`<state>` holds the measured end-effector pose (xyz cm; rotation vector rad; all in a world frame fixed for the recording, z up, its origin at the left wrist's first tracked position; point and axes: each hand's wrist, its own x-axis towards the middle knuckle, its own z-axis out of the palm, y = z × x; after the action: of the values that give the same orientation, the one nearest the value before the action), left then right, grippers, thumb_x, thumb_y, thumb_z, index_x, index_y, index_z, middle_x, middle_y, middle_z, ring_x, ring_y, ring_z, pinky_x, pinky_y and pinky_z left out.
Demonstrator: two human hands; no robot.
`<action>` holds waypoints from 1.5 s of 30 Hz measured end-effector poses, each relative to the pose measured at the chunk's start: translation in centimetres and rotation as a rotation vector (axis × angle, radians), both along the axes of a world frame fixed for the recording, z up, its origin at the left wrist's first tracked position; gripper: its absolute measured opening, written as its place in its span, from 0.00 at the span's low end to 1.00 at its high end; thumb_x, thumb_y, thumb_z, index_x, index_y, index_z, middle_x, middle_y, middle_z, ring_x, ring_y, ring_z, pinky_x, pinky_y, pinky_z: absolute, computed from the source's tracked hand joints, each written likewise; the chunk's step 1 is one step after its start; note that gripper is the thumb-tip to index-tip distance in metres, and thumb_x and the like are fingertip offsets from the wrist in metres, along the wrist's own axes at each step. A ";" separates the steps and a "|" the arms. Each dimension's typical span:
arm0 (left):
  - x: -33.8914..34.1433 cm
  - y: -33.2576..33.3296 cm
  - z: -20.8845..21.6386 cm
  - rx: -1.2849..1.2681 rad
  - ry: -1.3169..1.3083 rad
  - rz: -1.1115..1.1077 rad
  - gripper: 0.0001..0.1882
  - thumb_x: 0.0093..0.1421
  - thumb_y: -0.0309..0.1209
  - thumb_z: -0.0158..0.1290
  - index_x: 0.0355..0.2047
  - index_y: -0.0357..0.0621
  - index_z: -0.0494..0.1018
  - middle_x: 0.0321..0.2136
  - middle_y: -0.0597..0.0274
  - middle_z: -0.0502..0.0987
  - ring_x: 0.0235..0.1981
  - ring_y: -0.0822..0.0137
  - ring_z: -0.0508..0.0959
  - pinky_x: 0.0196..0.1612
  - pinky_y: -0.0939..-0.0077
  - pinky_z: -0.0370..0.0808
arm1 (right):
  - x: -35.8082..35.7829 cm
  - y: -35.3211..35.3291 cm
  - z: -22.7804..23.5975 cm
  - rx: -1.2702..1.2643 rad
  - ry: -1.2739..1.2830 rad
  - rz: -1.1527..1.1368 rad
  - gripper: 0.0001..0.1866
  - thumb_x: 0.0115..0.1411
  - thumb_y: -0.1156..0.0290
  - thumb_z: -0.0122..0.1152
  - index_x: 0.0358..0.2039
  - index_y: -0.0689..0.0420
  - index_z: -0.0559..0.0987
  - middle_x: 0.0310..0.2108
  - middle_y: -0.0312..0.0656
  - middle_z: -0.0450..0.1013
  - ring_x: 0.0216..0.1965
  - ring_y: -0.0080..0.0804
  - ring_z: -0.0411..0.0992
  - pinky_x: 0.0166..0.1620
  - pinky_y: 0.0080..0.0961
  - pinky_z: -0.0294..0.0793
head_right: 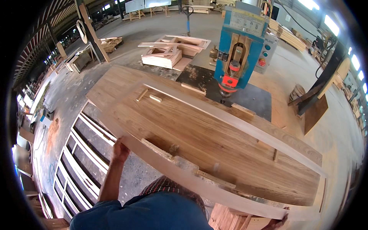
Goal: The person guides a wooden frame against a shaping machine to profile its edges, clears away sawdust using an air blow gun, and places the frame on a stack on the workshop floor.
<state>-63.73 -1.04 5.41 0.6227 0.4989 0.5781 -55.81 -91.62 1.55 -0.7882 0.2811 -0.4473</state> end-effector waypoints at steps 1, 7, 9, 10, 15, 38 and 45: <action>0.9 -1.5 -0.1 -0.016 -0.020 0.024 0.19 0.59 0.32 0.56 0.50 0.41 0.71 0.45 0.59 0.79 0.48 0.61 0.78 0.52 0.66 0.76 | -0.2 -1.3 -0.2 -0.011 0.027 -0.068 0.25 0.65 0.60 0.54 0.57 0.64 0.70 0.54 0.51 0.69 0.57 0.40 0.65 0.63 0.40 0.60; 5.0 -7.6 -1.1 -0.042 -0.087 -0.092 0.21 0.58 0.28 0.57 0.52 0.41 0.69 0.49 0.59 0.77 0.51 0.61 0.76 0.55 0.65 0.73 | -0.6 -5.3 -0.7 -0.035 0.089 -0.231 0.22 0.62 0.51 0.60 0.43 0.59 0.80 0.38 0.61 0.74 0.38 0.45 0.72 0.50 0.43 0.73; 5.7 -8.7 -2.0 -0.120 -0.041 -0.076 0.21 0.57 0.28 0.58 0.51 0.41 0.70 0.48 0.60 0.77 0.50 0.61 0.76 0.55 0.65 0.73 | -0.2 -5.9 -0.9 -0.031 0.055 -0.193 0.22 0.62 0.52 0.59 0.44 0.59 0.79 0.39 0.61 0.73 0.39 0.44 0.72 0.51 0.43 0.72; 6.0 -9.0 -2.6 -0.166 -0.014 -0.072 0.20 0.57 0.28 0.58 0.51 0.41 0.70 0.48 0.60 0.77 0.50 0.61 0.76 0.55 0.65 0.73 | 0.0 -6.1 -1.1 -0.026 0.033 -0.161 0.23 0.63 0.54 0.58 0.47 0.60 0.77 0.43 0.58 0.72 0.44 0.43 0.70 0.54 0.42 0.69; 6.4 -8.9 -5.0 -0.155 -0.039 -0.062 0.17 0.57 0.28 0.59 0.48 0.43 0.71 0.45 0.62 0.78 0.48 0.64 0.77 0.51 0.68 0.75 | 1.6 -6.7 -2.0 -0.010 -0.074 -0.001 0.28 0.66 0.62 0.53 0.62 0.65 0.66 0.62 0.47 0.65 0.65 0.38 0.60 0.68 0.38 0.54; 10.7 -1.9 -3.0 0.142 0.795 -0.513 0.30 0.67 0.52 0.45 0.50 0.32 0.66 0.41 0.41 0.75 0.40 0.46 0.80 0.44 0.45 0.80 | 11.2 -1.8 -6.1 0.189 0.204 0.044 0.21 0.67 0.64 0.53 0.57 0.60 0.72 0.55 0.44 0.72 0.58 0.35 0.68 0.62 0.35 0.66; 12.2 -1.9 -3.7 0.380 1.013 -0.552 0.32 0.66 0.54 0.44 0.47 0.29 0.67 0.37 0.38 0.74 0.29 0.50 0.79 0.33 0.50 0.82 | 10.6 -2.3 -6.7 -0.101 0.526 0.132 0.18 0.61 0.52 0.61 0.40 0.53 0.80 0.38 0.34 0.80 0.36 0.31 0.78 0.40 0.31 0.81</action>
<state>-51.56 -2.96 1.68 1.3680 1.1203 -0.2288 -45.22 -93.96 -5.20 -1.0113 0.6946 -0.1226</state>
